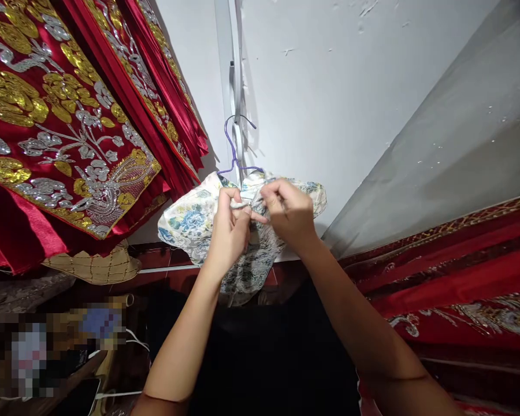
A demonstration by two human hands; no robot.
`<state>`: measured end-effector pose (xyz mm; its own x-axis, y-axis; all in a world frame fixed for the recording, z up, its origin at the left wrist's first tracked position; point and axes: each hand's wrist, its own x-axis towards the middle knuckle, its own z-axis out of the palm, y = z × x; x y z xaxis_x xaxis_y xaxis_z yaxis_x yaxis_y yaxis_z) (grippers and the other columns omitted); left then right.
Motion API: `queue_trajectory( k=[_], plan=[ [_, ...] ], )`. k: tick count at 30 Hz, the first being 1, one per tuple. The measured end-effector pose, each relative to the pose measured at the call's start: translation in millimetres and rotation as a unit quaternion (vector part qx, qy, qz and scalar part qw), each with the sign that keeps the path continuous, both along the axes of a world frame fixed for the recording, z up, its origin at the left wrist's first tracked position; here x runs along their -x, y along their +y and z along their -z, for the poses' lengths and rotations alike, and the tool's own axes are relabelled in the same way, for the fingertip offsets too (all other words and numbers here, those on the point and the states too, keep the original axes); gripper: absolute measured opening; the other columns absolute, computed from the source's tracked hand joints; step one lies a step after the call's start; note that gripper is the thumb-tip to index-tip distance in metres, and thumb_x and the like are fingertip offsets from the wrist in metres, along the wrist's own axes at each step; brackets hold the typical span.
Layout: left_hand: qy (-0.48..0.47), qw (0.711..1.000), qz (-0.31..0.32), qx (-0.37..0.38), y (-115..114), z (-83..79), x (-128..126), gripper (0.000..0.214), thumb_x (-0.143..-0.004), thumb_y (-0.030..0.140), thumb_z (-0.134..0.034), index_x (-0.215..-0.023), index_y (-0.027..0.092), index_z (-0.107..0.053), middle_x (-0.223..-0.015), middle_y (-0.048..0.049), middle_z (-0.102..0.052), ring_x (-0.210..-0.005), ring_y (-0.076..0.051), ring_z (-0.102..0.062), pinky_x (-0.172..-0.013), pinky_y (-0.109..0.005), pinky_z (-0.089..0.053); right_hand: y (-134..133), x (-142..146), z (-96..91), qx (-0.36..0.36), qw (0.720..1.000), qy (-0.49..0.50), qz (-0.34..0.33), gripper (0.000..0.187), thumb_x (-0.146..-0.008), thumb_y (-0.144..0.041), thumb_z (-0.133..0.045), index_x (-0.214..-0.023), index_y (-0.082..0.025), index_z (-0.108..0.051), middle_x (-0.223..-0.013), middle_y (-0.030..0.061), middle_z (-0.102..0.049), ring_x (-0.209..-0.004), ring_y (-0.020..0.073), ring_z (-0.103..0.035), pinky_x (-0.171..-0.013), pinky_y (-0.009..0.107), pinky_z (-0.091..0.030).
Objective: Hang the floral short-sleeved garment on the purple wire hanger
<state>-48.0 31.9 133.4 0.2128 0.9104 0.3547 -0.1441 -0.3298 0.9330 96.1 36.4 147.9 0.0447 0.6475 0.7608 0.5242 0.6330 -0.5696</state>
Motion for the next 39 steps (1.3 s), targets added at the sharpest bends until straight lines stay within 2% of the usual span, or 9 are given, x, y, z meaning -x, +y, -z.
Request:
queue_trajectory(
  k=[5,9,13,19,23,28,32,36,39],
  plan=[
    [0.024,0.994,-0.042,0.1,7,59.9,18,0.023,-0.093,0.028,-0.05,-0.103,0.03,-0.029,-0.072,0.0088,-0.065,-0.028,-0.006,-0.035,-0.035,-0.02,-0.026,-2,-26,-17.3,-0.058,0.97,0.217,0.098,0.024,-0.099,-0.031,-0.051,-0.078,-0.022,-0.058,-0.069,-0.0003,-0.053,-0.064,0.0144,-0.051,-0.064,0.029,-0.041],
    [0.091,0.989,-0.032,0.116,-3,93.4,34,0.031,-0.095,0.031,-0.051,-0.121,0.029,-0.034,-0.083,0.0026,-0.068,-0.046,-0.01,-0.056,-0.051,-0.024,-0.046,-8,-79,-3.3,-0.089,0.944,0.297,0.117,0.023,-0.095,-0.031,-0.059,-0.075,-0.022,-0.064,-0.069,0.0016,-0.056,-0.068,0.0158,-0.057,-0.075,0.033,-0.046],
    [0.093,0.98,-0.173,-0.043,12,67.6,40,0.058,-0.09,0.04,-0.064,-0.136,0.028,-0.029,-0.114,-0.0084,-0.062,-0.089,-0.016,-0.065,-0.077,-0.03,-0.052,-15,-117,18.9,0.009,0.886,0.46,-0.046,0.024,-0.088,-0.039,-0.067,-0.069,-0.025,-0.061,-0.082,0.0063,-0.061,-0.087,0.0246,-0.067,-0.082,0.041,-0.054],
    [0.264,0.868,-0.367,-0.205,69,15.3,38,0.081,-0.074,0.038,-0.08,-0.143,0.029,-0.037,-0.152,-0.0149,-0.038,-0.143,-0.037,-0.032,-0.114,-0.054,-0.03,-34,-109,56.7,0.093,0.806,0.573,-0.115,0.031,-0.092,-0.051,-0.057,-0.075,-0.026,-0.06,-0.093,0.005,-0.07,-0.101,0.025,-0.069,-0.084,0.042,-0.059],
    [0.27,0.895,-0.317,-0.157,95,37.8,45,0.047,-0.083,0.021,-0.063,-0.129,0.022,-0.054,-0.132,-0.012,-0.058,-0.125,-0.031,-0.052,-0.105,-0.045,-0.041,-45,-109,104.4,0.124,0.765,0.627,-0.08,0.021,-0.093,-0.04,-0.06,-0.08,-0.025,-0.063,-0.091,0.0005,-0.071,-0.091,0.0179,-0.07,-0.088,0.034,-0.059],
    [-0.005,0.966,-0.249,0.069,86,80.2,72,0.009,-0.084,0.023,-0.06,-0.079,0.016,-0.063,-0.078,-0.0011,-0.065,-0.087,-0.019,-0.061,-0.079,-0.026,-0.049,-47,-120,162.1,0.185,0.684,0.705,0.01,0.017,-0.087,-0.028,-0.059,-0.071,-0.024,-0.055,-0.074,-0.0014,-0.066,-0.074,0.016,-0.068,-0.078,0.031,-0.06],
    [-0.126,0.946,-0.229,0.191,53,107.6,80,0.019,-0.087,0.024,-0.05,-0.086,0.011,-0.064,-0.081,-0.0078,-0.069,-0.085,-0.023,-0.067,-0.076,-0.03,-0.054,-49,-87,171.7,0.248,0.721,0.646,-0.04,0.023,-0.08,-0.04,-0.068,-0.075,-0.023,-0.053,-0.073,-0.003,-0.062,-0.076,0.0176,-0.066,-0.081,0.035,-0.056],
    [-0.29,0.886,-0.214,0.29,4,119.8,65,0.029,-0.091,0.03,-0.047,-0.101,0.011,-0.066,-0.104,-0.0157,-0.073,-0.107,-0.027,-0.068,-0.096,-0.037,-0.054,-49,-36,159.0,0.375,0.856,0.355,0.015,0.036,-0.075,-0.049,-0.073,-0.097,-0.022,-0.064,-0.081,0.0006,-0.066,-0.083,0.0219,-0.064,-0.08,0.036,-0.05],
    [-0.298,0.891,-0.215,0.266,-35,110.6,41,0.034,-0.094,0.04,-0.051,-0.112,0.015,-0.067,-0.116,-0.0126,-0.071,-0.12,-0.026,-0.063,-0.106,-0.037,-0.049,-48,-7,140.9,0.447,0.878,0.166,-0.053,0.041,-0.085,-0.059,-0.06,-0.085,-0.019,-0.07,-0.083,0.0057,-0.068,-0.083,0.0228,-0.061,-0.079,0.035,-0.046]
  ],
)
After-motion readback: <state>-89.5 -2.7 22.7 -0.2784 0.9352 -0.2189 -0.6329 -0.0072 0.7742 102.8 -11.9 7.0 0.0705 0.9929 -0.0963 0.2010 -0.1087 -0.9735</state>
